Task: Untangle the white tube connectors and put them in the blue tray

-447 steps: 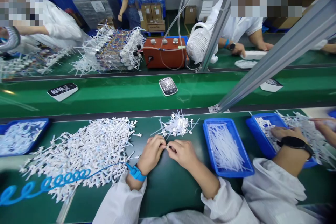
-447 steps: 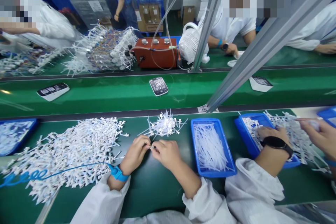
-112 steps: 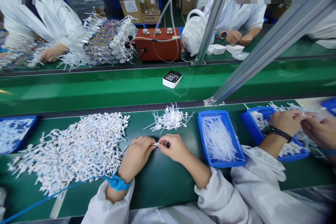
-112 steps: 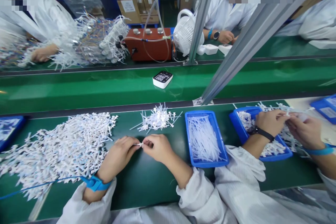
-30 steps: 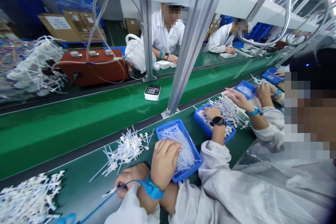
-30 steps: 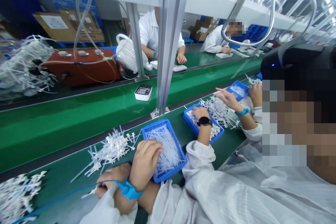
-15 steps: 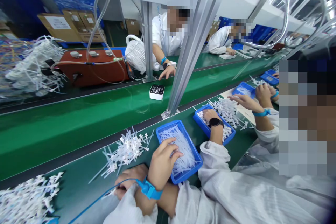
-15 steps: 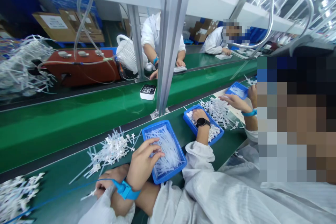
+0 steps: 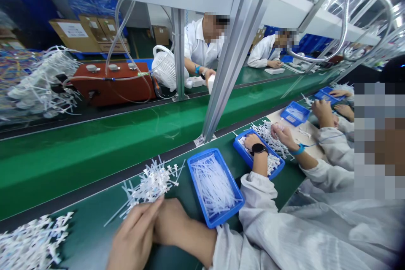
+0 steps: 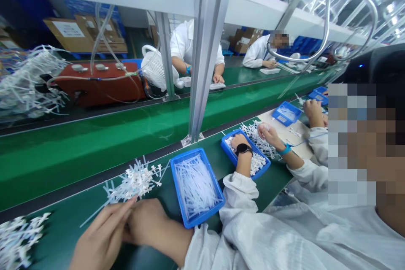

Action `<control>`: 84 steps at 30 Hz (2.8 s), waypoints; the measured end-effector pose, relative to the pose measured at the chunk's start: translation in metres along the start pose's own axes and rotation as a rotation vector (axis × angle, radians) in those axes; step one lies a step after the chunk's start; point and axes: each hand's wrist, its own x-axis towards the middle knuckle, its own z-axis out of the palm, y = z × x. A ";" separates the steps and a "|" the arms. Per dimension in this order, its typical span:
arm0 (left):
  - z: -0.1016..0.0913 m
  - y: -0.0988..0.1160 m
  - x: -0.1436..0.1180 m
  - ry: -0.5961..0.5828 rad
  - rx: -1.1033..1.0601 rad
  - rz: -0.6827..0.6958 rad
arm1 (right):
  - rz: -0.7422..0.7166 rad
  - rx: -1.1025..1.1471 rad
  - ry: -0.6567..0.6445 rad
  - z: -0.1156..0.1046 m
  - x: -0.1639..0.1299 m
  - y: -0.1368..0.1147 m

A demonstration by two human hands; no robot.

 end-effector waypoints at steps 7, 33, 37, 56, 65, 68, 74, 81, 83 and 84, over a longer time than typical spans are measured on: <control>0.001 -0.056 -0.062 -0.006 0.124 -0.083 | -0.083 0.131 -0.018 0.111 0.016 -0.021; 0.009 -0.066 -0.071 -0.073 0.032 -0.311 | 0.013 0.175 -0.083 0.105 0.016 -0.023; 0.009 -0.065 -0.071 -0.085 0.040 -0.326 | 0.012 0.183 -0.091 0.104 0.016 -0.023; 0.010 -0.059 -0.064 -0.170 0.126 -0.326 | -0.066 0.099 -0.109 0.107 0.015 -0.023; 0.010 -0.057 -0.062 -0.194 0.162 -0.309 | -0.051 0.111 -0.115 0.106 0.015 -0.025; 0.012 -0.058 -0.062 -0.214 0.159 -0.316 | -0.042 0.099 -0.111 0.106 0.015 -0.025; 0.015 -0.059 -0.065 -0.234 0.170 -0.338 | -0.027 0.082 -0.118 0.104 0.015 -0.026; 0.016 -0.056 -0.067 -0.252 0.253 -0.309 | -0.019 0.069 -0.109 0.107 0.016 -0.027; 0.015 -0.056 -0.066 -0.280 0.279 -0.288 | -0.021 0.070 -0.107 0.108 0.016 -0.026; 0.015 -0.056 -0.066 -0.294 0.285 -0.277 | -0.024 0.070 -0.105 0.108 0.016 -0.026</control>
